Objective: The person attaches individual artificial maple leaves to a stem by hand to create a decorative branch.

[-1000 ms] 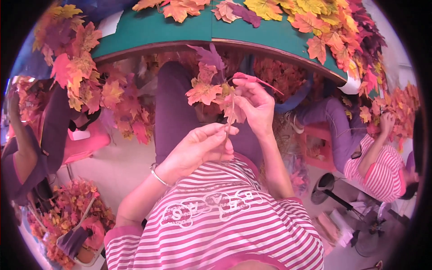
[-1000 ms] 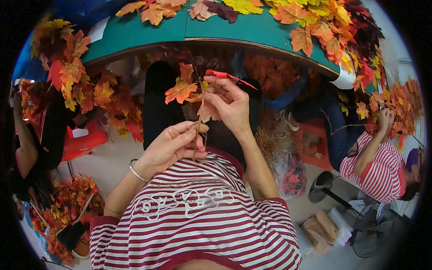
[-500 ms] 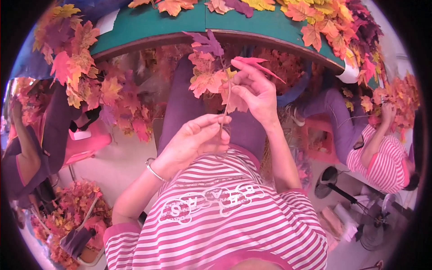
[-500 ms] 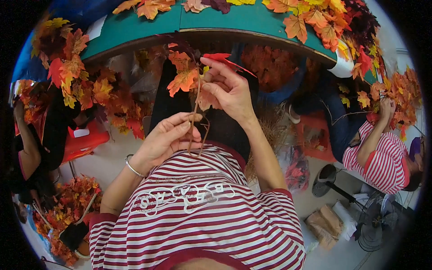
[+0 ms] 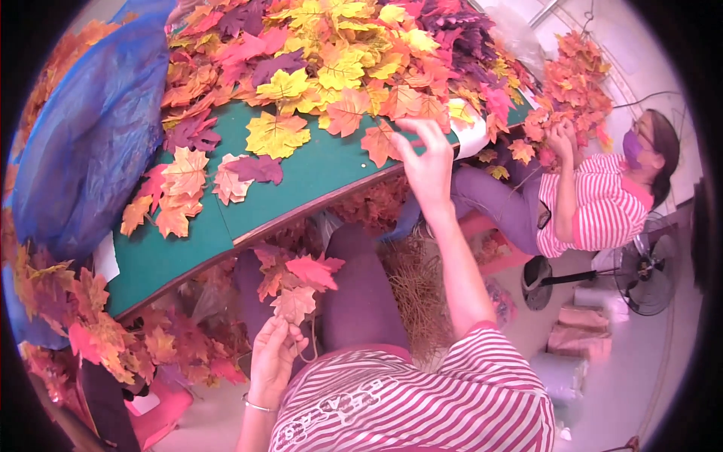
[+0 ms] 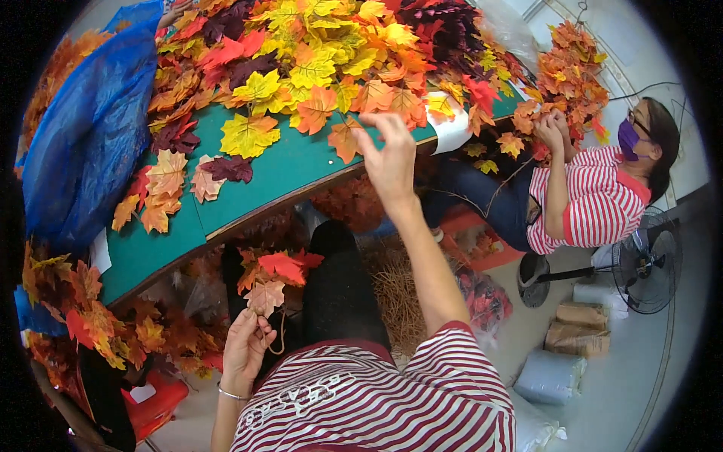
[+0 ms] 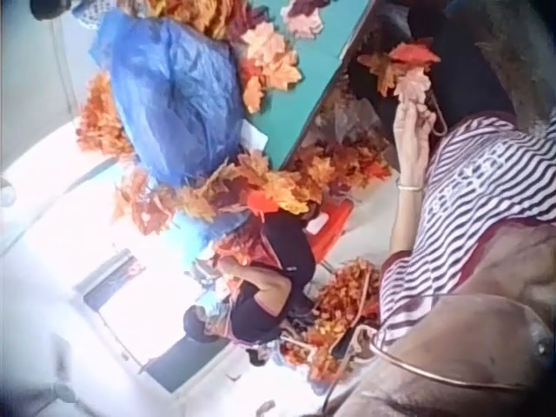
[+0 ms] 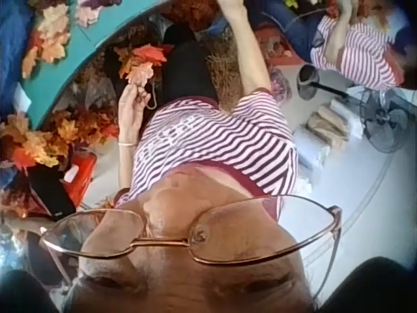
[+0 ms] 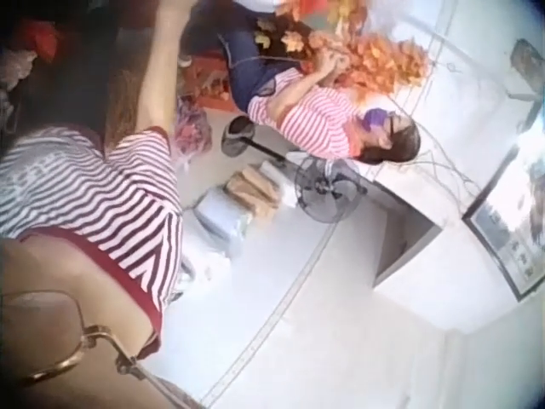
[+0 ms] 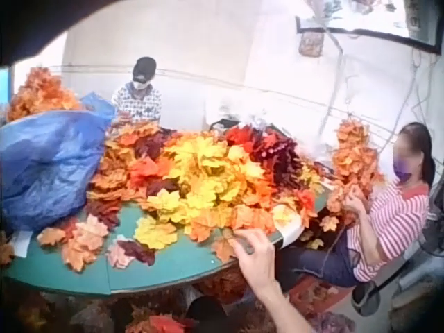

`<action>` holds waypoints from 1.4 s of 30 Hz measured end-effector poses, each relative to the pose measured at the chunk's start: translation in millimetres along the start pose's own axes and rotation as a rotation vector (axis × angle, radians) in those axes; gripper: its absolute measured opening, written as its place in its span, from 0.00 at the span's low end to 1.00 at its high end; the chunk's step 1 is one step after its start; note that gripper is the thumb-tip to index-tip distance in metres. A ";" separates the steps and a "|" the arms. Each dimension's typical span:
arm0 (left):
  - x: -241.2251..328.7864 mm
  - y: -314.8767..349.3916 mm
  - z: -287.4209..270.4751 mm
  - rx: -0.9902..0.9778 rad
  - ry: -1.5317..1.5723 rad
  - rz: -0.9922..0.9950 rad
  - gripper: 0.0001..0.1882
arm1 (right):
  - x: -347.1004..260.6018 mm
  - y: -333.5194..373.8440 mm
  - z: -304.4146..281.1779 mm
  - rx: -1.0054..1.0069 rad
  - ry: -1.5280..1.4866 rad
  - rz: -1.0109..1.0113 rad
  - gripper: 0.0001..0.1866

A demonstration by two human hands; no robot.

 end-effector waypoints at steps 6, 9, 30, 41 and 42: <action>18.6 -13.2 18.1 0.033 -0.130 0.016 0.14 | 35.3 -37.4 53.4 -0.087 -0.188 0.007 0.07; 23.0 -22.0 26.2 0.012 -0.136 0.019 0.13 | -10.5 -48.4 26.6 -0.048 -0.013 -0.209 0.06; 49.1 9.7 -36.4 0.484 -1.302 0.545 0.10 | -141.2 284.4 157.1 -1.169 -0.765 0.368 0.08; 11.8 -11.2 -46.7 0.225 -0.164 0.119 0.13 | -98.3 303.3 150.8 -0.849 -0.894 0.934 0.08; 8.5 -11.9 -43.0 0.210 -0.101 0.107 0.13 | -96.6 304.0 148.5 -0.821 -0.909 1.003 0.07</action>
Point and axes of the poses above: each hand's wrist, its own y-axis away from the middle knuckle, its own z-axis out of the palm, x = y × z, the point moved 9 cm from there along -y, towards the middle knuckle, and after that the axes turned 3 degrees about -y, right-handed, at the moved point
